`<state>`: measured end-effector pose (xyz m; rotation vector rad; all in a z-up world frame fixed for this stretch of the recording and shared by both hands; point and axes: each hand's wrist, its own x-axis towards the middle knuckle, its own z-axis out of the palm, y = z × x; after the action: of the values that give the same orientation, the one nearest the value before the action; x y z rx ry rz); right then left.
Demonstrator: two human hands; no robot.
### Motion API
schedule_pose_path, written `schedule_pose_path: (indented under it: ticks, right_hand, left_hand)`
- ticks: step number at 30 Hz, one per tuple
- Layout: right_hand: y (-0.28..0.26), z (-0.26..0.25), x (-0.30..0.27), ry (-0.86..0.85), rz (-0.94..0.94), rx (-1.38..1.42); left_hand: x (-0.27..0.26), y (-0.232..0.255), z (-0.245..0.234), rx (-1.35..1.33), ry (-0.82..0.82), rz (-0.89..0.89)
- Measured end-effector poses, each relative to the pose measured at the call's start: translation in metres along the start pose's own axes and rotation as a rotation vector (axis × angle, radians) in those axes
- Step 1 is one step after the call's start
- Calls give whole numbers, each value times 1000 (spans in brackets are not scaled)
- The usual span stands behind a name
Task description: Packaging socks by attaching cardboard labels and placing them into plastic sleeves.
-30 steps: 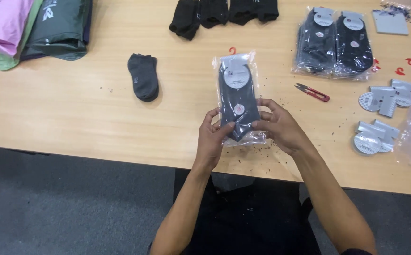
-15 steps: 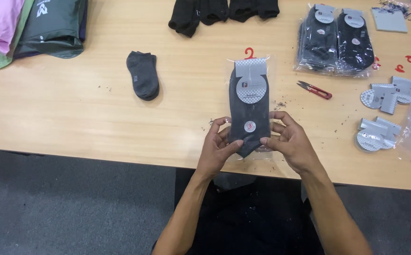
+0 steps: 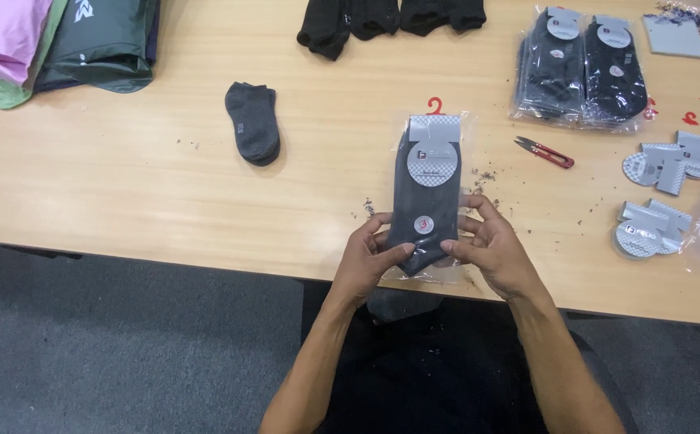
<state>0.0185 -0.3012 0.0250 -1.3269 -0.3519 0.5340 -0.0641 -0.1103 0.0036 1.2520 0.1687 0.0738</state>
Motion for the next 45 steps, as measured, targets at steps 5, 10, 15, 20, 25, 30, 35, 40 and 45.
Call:
schedule_pose_path:
  ticks: [5, 10, 15, 20, 25, 30, 35, 40, 45]
  right_hand:
    - [-8, 6, -3, 2, 7, -17]
    - [12, -23, 8, 46, 1, -55]
    - [15, -53, 12, 95, -9, -81]
    - [-8, -121, 25, 157, -69, -206]
    - [-146, -91, 59, 510, 307, -554]
    - [-104, -261, 196, 439, 202, -445]
    - [-106, -253, 243, 515, 364, -584]
    - [-90, -255, 257, 518, 406, -694]
    - [-81, -259, 255, 494, 314, -1250]
  left_hand:
    - [9, -15, -4, -3, 43, 3]
    - [13, -12, 9, -13, 103, 2]
    - [17, -8, 5, -59, 167, 30]
    - [17, 4, -31, 17, 445, 154]
    - [2, 18, -55, 0, 762, 306]
    - [2, -10, -66, 102, 821, 328]
    - [1, -4, -68, 180, 832, 296]
    - [5, -6, -66, 243, 838, 292]
    - [5, -10, -66, 195, 817, 297]
